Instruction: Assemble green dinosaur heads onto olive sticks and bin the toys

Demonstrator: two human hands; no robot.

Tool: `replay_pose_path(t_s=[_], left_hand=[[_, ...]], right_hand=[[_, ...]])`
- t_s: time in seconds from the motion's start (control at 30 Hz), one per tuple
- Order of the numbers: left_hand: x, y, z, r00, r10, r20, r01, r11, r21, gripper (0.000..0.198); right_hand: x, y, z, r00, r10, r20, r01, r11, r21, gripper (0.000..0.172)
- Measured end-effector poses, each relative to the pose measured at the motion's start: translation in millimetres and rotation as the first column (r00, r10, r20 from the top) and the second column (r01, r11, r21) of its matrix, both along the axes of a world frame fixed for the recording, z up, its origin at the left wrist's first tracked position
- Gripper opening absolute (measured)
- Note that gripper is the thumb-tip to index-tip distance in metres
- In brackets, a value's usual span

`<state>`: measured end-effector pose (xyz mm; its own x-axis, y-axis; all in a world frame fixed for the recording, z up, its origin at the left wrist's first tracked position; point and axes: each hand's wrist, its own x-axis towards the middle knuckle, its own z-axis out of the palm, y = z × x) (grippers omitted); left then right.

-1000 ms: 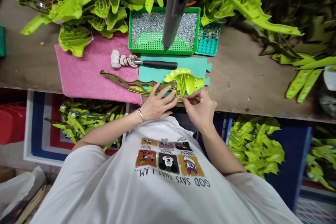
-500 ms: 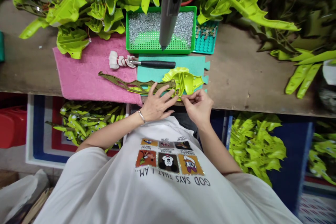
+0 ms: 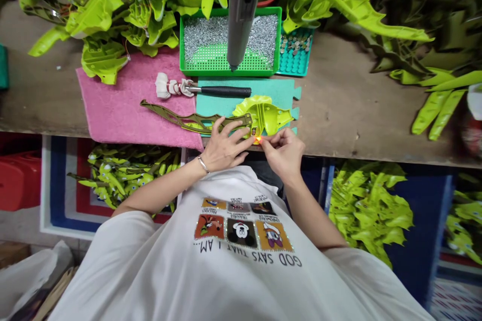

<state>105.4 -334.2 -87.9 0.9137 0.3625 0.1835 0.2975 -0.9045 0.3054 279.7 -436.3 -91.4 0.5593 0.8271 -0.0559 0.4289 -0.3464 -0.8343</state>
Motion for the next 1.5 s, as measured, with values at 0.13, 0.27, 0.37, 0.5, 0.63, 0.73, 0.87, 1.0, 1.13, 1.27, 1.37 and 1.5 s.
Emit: replay_pose_path(t_s=[0.13, 0.27, 0.37, 0.5, 0.63, 0.73, 0.87, 1.0, 1.13, 1.27, 1.37, 1.5], left_hand=[[1, 0, -1.8, 1.000, 0.012, -0.006, -0.012, 0.999, -0.031, 0.041], [-2, -1, -7.0, 1.000, -0.008, 0.020, 0.008, 1.000, -0.016, 0.045], [-4, -1, -9.9, 0.998, 0.000, 0.064, -0.001, 1.000, 0.011, 0.050], [-6, -1, -11.0, 0.998, -0.003, 0.059, 0.002, 1.000, 0.019, 0.050], [-7, -2, -13.2, 0.999, -0.039, 0.024, 0.038, 0.997, 0.072, 0.044], [-9, -3, -15.3, 0.999, -0.034, 0.014, 0.033, 0.994, 0.102, 0.041], [-8, -5, -11.5, 0.999, -0.004, 0.041, -0.002, 0.991, 0.133, 0.043], [-7, -4, -5.6, 0.994, 0.056, 0.092, -0.072, 0.981, 0.181, 0.051], [-7, -2, -6.0, 0.991, 0.100, 0.088, -0.117, 0.969, 0.216, 0.060], [-6, -2, -9.2, 0.988, 0.103, 0.119, -0.134, 0.946, 0.296, 0.055], [-2, -4, -10.8, 0.982, 0.116, 0.152, -0.162, 0.926, 0.341, 0.050], [1, -9, -12.5, 0.974, 0.156, 0.163, -0.205, 0.913, 0.353, 0.052]], right_hand=[[-3, 2, 2.3, 0.994, -0.084, -0.069, 0.084, 0.996, 0.000, 0.024], [-6, 4, 5.8, 0.989, -0.121, -0.084, 0.120, 0.993, -0.013, 0.023], [-8, 2, 9.7, 0.989, -0.119, -0.093, 0.118, 0.993, -0.016, 0.022], [-11, 1, 16.3, 0.994, -0.096, -0.051, 0.096, 0.995, -0.009, 0.022], [-17, 3, 19.2, 0.993, -0.119, 0.013, 0.119, 0.993, -0.012, 0.022], [-22, 6, 18.5, 0.981, -0.146, 0.125, 0.150, 0.988, -0.026, 0.019], [-28, 13, 18.7, 0.956, -0.181, 0.229, 0.192, 0.981, -0.027, 0.017], [-30, 23, 19.9, 0.969, -0.175, 0.172, 0.182, 0.983, -0.025, 0.016], [-28, 24, 21.5, 0.994, -0.105, 0.004, 0.105, 0.994, 0.008, 0.015], [-11, 20, 26.9, 0.992, 0.086, -0.089, -0.083, 0.996, 0.037, 0.014], [32, 40, 34.6, 0.992, 0.093, 0.083, -0.103, 0.986, 0.131, 0.009], [140, 105, 47.7, 0.914, -0.304, 0.269, 0.175, 0.893, 0.415, 0.011]])
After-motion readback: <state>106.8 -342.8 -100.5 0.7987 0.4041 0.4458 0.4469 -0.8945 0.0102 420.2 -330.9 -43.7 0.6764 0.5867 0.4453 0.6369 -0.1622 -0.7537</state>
